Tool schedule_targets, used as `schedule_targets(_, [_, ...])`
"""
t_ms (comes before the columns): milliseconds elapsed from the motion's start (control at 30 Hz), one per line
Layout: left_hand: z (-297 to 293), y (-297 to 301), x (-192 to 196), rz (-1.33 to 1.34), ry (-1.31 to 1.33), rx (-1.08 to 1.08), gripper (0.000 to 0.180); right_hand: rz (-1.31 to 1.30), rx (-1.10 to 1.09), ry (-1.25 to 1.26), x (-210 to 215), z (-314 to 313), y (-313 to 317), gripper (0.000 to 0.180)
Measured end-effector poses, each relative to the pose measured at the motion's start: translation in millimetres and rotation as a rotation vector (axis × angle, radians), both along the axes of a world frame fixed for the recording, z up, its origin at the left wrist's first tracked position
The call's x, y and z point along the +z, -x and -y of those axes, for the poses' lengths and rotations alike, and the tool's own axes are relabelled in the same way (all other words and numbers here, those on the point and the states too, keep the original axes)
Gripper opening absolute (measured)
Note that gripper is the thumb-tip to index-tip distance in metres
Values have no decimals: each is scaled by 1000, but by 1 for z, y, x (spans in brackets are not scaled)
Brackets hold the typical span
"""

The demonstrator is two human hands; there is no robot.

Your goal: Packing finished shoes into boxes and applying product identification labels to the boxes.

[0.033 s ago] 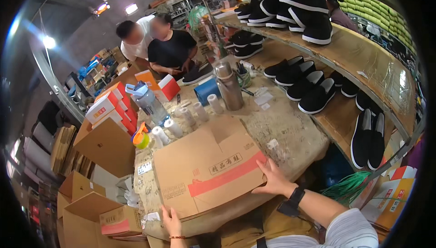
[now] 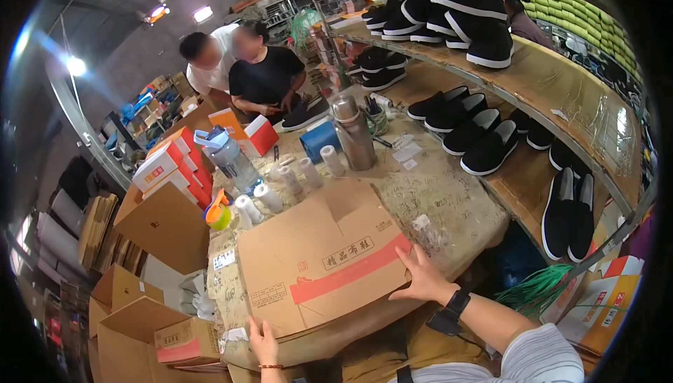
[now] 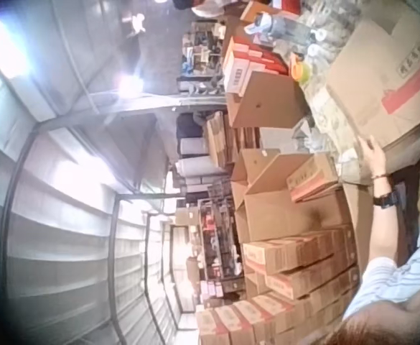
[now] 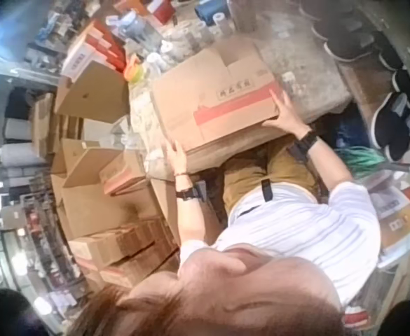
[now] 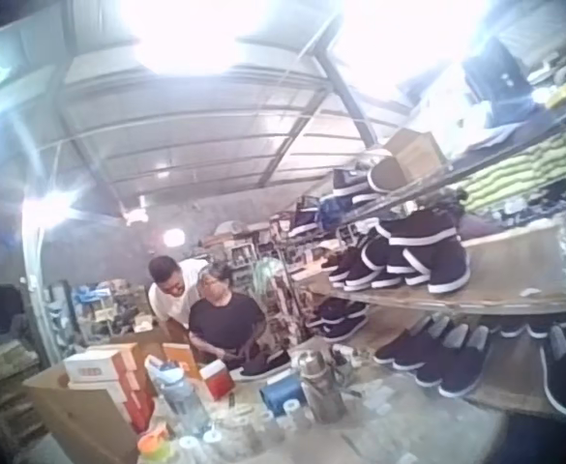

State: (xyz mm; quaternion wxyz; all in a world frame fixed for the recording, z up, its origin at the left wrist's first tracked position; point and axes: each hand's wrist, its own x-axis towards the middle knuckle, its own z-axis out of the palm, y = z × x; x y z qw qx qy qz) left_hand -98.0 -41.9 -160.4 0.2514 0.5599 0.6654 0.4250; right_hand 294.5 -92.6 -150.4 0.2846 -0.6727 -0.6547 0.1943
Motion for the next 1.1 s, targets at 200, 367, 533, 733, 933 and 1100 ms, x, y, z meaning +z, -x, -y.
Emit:
schedule_targets(200, [14, -1, 38, -78, 0, -17, 57, -39, -3, -58, 18, 0, -8, 98])
schedule_targets(367, [13, -6, 58, 60, -63, -58, 61, -139, 172, -476, 88, 7, 19, 65])
schedule_targets(533, [-1, -14, 62, -172, -477, -118, 60, -28, 269, -573, 113, -5, 13, 59])
schedule_targets(733, [-28, -46, 167, 53, -721, -505, 56, -77, 107, -748, 212, -12, 12, 54])
schedule_targets(933, [-100, -31, 134, 675, -28, -617, 47, 98, 456, -665, 189, -52, 71, 24])
schedule_targets(1100, [-97, -65, 129, 121, -64, -336, 94, -175, 483, -71, 126, -124, 63, 19])
